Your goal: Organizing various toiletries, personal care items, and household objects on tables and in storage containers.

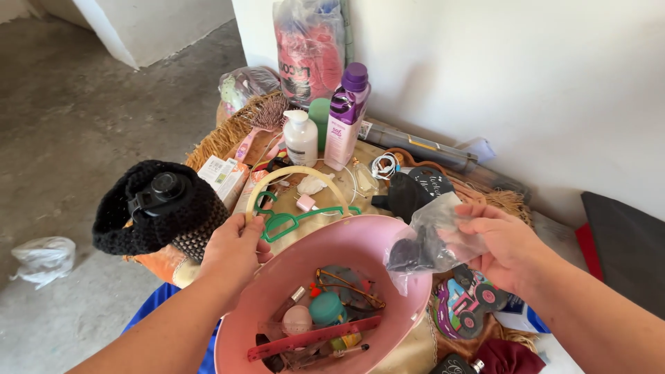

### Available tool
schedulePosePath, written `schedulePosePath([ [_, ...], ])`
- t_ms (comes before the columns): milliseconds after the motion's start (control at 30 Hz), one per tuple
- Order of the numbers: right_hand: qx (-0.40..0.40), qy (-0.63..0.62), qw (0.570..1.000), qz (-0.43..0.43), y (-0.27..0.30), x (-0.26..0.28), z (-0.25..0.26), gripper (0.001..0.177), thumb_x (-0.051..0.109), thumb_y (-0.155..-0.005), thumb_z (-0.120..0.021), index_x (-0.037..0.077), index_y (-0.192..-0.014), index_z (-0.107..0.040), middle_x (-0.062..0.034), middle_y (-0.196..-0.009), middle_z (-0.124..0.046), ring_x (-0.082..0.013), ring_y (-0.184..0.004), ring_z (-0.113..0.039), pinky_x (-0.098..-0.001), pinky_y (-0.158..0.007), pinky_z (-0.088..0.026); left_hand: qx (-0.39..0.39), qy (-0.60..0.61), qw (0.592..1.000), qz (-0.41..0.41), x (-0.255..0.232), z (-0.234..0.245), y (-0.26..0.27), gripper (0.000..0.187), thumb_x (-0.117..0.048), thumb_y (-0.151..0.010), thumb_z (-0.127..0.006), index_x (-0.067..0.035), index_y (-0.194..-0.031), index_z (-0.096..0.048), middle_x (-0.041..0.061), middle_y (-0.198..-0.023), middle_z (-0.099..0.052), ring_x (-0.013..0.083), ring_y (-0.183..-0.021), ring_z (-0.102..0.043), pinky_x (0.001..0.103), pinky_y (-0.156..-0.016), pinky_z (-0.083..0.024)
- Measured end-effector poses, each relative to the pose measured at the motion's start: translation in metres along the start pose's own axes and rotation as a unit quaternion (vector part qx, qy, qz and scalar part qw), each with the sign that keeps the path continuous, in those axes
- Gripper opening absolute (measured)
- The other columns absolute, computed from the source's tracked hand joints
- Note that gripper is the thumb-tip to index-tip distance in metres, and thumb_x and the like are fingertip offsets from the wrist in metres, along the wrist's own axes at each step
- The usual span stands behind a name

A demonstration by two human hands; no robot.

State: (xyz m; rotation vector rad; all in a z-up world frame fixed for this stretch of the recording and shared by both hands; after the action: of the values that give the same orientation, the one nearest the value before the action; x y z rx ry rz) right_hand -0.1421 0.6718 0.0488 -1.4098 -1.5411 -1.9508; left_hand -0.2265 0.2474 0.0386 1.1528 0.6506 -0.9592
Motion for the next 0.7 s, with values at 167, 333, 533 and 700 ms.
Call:
schedulePosePath([
  [167, 0.079, 0.111, 0.988, 0.079, 0.018, 0.011, -0.047, 0.033, -0.003, -0.084, -0.064, 0.007, -0.115, -0.069, -0.0103, -0.105, -0.072, -0.0226, -0.090, -0.073, -0.0359, -0.075, -0.056, -0.046, 0.003, 0.999, 0.023, -0.013, 0.008, 0.019, 0.030, -0.036, -0.095, -0.066, -0.007, -0.101, -0.062, 0.007, -0.080, -0.066, 0.0168, -0.069, -0.063, 0.038, -0.060, -0.052],
  [333, 0.176, 0.266, 0.934, 0.159, 0.044, 0.013, -0.106, 0.037, 0.000, -0.081, -0.061, 0.005, -0.113, -0.078, -0.0088, -0.099, -0.077, -0.0151, -0.086, -0.070, -0.0308, -0.078, -0.054, -0.113, -0.039, 0.993, 0.014, -0.010, 0.020, 0.029, 0.042, -0.036, -0.088, -0.078, 0.002, -0.084, -0.061, 0.011, -0.074, -0.066, 0.0170, -0.058, -0.057, 0.037, -0.053, -0.049],
  [533, 0.320, 0.213, 0.913, 0.140, 0.045, -0.019, -0.143, 0.036, 0.001, -0.081, -0.060, 0.003, -0.113, -0.076, -0.0053, -0.106, -0.076, -0.0154, -0.097, -0.069, -0.0307, -0.088, -0.053, -0.137, -0.073, 0.987, -0.035, -0.002, 0.025, 0.034, 0.042, -0.045, -0.079, -0.081, -0.003, -0.084, -0.077, 0.013, -0.080, -0.074, 0.0191, -0.067, -0.065, 0.036, -0.064, -0.053],
  [700, 0.131, 0.397, 0.856, 0.303, 0.032, -0.001, -0.115, 0.036, 0.010, -0.079, -0.064, 0.011, -0.113, -0.076, -0.0045, -0.107, -0.077, -0.0180, -0.095, -0.072, -0.0332, -0.087, -0.055, -0.147, -0.151, 0.972, -0.109, -0.006, 0.024, 0.030, 0.044, -0.047, -0.077, -0.077, -0.005, -0.089, -0.081, 0.011, -0.090, -0.075, 0.0262, -0.081, -0.072, 0.041, -0.076, -0.056],
])
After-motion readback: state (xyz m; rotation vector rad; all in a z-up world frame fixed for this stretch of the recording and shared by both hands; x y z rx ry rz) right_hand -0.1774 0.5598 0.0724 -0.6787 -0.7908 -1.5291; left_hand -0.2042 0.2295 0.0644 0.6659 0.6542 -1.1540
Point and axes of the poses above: each hand's wrist, its own y-axis away from the middle knuckle, its own z-axis out of the back of the hand, x = y × z, the point moved 9 cm from there along -y, towards the middle knuckle
